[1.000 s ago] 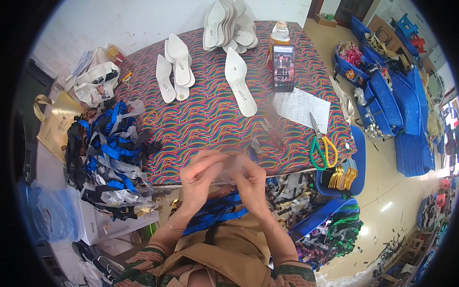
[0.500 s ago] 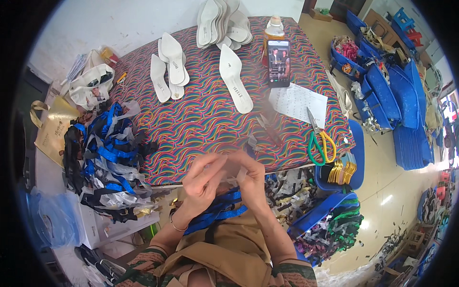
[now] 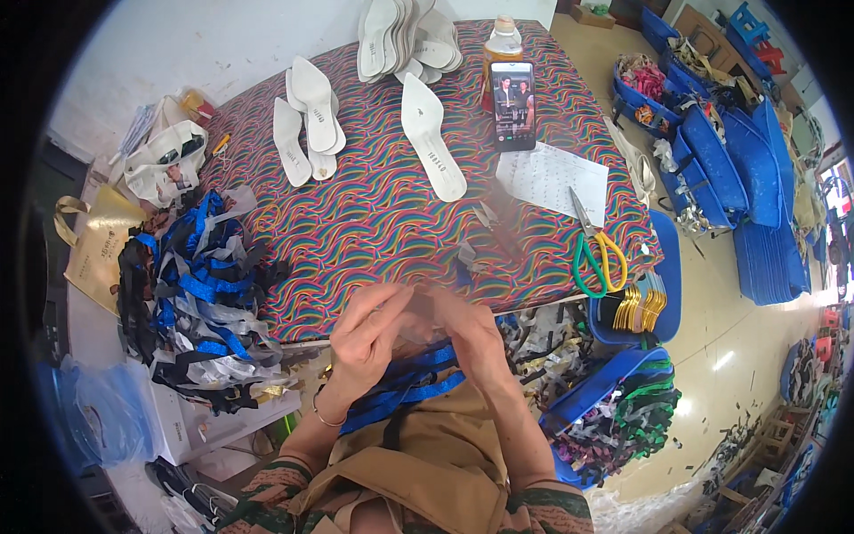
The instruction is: The person sits on the floor at a cluttered work table and assembles white slipper soles by hand. They pick up blue and black fabric straps, cut them to size using scissors, and wrap them around the edges of the slipper soles. The process involves handling multiple straps and soles sequentially, with a mobile phone playing a video visible on the table.
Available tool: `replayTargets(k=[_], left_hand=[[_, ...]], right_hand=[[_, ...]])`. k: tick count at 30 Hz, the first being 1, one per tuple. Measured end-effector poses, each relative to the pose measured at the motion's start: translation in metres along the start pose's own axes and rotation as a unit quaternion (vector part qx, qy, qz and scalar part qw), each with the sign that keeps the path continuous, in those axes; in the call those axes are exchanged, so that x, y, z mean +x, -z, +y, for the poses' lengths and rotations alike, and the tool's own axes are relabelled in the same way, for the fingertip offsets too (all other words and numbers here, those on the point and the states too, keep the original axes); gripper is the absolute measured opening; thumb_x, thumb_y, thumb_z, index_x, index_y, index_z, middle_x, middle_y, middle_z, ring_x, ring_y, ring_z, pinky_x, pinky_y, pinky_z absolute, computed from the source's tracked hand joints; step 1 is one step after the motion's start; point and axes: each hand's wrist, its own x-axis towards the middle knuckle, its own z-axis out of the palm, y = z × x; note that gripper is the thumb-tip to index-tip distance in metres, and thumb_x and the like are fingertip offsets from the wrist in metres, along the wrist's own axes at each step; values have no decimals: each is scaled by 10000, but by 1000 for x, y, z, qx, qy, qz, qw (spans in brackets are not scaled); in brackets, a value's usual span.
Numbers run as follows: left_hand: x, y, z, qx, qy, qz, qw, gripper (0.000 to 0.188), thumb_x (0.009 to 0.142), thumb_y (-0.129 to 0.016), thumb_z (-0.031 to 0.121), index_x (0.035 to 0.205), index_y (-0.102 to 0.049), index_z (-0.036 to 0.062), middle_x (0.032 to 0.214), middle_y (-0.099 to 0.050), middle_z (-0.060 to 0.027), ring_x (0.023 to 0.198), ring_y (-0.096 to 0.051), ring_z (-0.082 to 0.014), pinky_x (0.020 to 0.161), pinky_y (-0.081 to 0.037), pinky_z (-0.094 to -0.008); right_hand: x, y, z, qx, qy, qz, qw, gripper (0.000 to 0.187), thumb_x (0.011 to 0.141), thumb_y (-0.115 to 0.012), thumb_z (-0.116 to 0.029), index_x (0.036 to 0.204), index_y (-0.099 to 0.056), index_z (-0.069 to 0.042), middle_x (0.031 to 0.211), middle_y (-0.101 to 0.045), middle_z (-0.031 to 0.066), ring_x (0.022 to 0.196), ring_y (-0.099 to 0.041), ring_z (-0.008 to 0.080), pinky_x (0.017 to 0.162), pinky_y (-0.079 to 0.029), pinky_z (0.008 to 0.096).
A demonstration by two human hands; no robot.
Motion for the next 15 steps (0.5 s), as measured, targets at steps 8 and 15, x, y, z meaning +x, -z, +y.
replayTargets(k=[8,15], left_hand=[[-1,-5,-1,-23,23,24,999,219,847,-644,-49,1065,-665,-61,1032,-639,-155,843,-640,-234,712,-512,-301],[-1,-14,5,-176,189,36,965,180,877,-577,-35,1030,-668,-51,1021,-666,-133,911,-623,-201,806,-482,-291]], right_hand=[[0,-7,6,-58,56,25,996,269,974,-533,-158,945,-677,67,836,-668,122,735,-598,159,645,-461,286],[-4,-27,6,-125,97,114,981,194,962,-560,-82,927,-678,67,773,-663,81,648,-587,99,592,-469,233]])
